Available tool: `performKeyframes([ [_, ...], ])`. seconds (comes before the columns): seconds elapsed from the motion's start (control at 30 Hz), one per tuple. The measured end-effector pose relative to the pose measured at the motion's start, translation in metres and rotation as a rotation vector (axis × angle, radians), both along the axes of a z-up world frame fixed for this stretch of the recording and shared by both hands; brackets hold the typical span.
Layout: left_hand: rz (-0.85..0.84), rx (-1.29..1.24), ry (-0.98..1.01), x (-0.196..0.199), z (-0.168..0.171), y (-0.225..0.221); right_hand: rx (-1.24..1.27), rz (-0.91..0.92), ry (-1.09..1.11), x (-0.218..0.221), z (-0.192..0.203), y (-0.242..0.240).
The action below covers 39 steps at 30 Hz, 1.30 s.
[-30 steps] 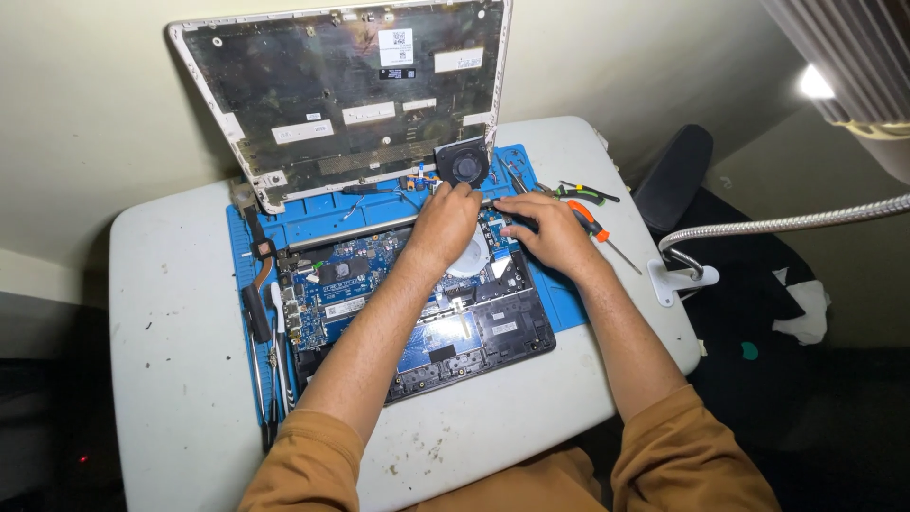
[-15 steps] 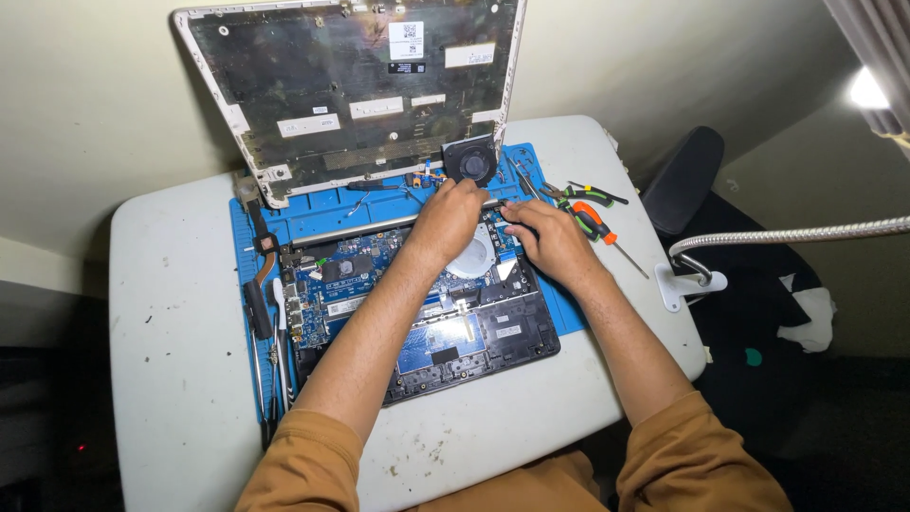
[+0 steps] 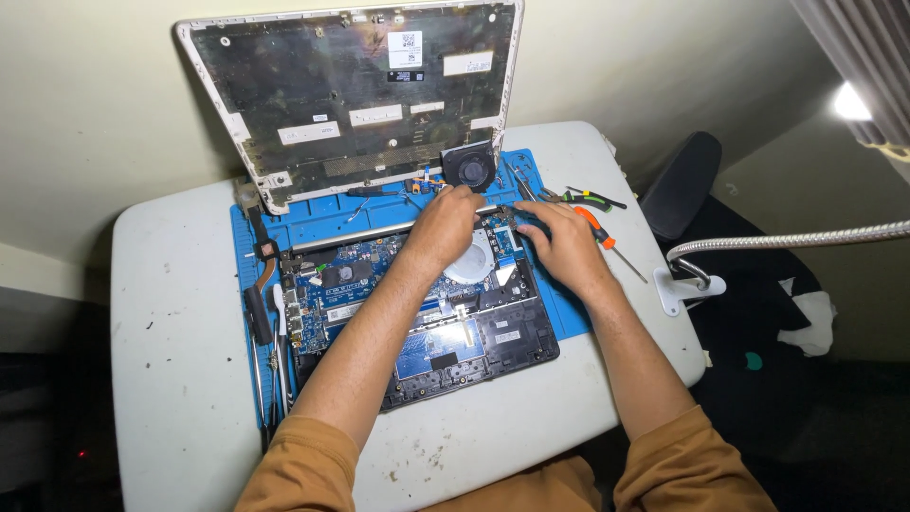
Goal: Cleaning and reassembling internal components of a laptop, including a small circuit board and ribbon cables.
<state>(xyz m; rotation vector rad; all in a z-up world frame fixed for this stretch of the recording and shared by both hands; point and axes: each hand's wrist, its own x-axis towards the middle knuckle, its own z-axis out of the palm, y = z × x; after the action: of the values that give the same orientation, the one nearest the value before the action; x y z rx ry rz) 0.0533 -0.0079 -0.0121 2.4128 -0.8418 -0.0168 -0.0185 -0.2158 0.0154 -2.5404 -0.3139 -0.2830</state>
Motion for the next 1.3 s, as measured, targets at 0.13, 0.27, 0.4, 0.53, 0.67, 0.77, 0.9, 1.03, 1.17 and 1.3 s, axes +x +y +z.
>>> performKeyframes([
  [0.13, -0.008, 0.038, -0.074, 0.004, -0.018, -0.004, 0.036, -0.004, 0.076, 0.001, 0.001, 0.002],
  [0.27, -0.021, 0.095, -0.09, -0.001, -0.011, 0.003, 0.005, 0.03, 0.05, 0.007, -0.001, 0.011],
  [0.4, -0.006, 0.143, -0.131, -0.014, 0.01, 0.016, -0.087, 0.097, -0.015, 0.021, 0.004, 0.025],
  [0.53, 0.082, 0.101, -0.204, -0.025, 0.001, 0.057, -0.115, 0.144, -0.015, 0.034, -0.014, 0.026],
  [0.67, 0.238, 0.199, -0.289, -0.037, 0.016, 0.131, -0.228, 0.114, -0.001, 0.039, -0.014, 0.025],
  [0.77, 0.321, 0.227, -0.209, -0.044, 0.021, 0.181, -0.241, 0.101, 0.032, 0.04, -0.002, 0.03],
  [0.9, 0.325, 0.141, -0.11, -0.05, 0.02, 0.211, -0.242, 0.09, 0.019, 0.044, -0.009, 0.027],
  [1.03, 0.354, 0.045, -0.052, -0.041, -0.001, 0.212, -0.231, 0.062, 0.03, 0.045, -0.014, 0.026],
  [1.17, 0.343, 0.142, 0.035, -0.052, 0.033, 0.207, -0.216, 0.053, 0.051, 0.035, -0.008, 0.028],
  [1.3, 0.328, 0.185, 0.096, -0.052, 0.057, 0.206, -0.179, 0.059, 0.038, 0.031, 0.007, 0.033],
])
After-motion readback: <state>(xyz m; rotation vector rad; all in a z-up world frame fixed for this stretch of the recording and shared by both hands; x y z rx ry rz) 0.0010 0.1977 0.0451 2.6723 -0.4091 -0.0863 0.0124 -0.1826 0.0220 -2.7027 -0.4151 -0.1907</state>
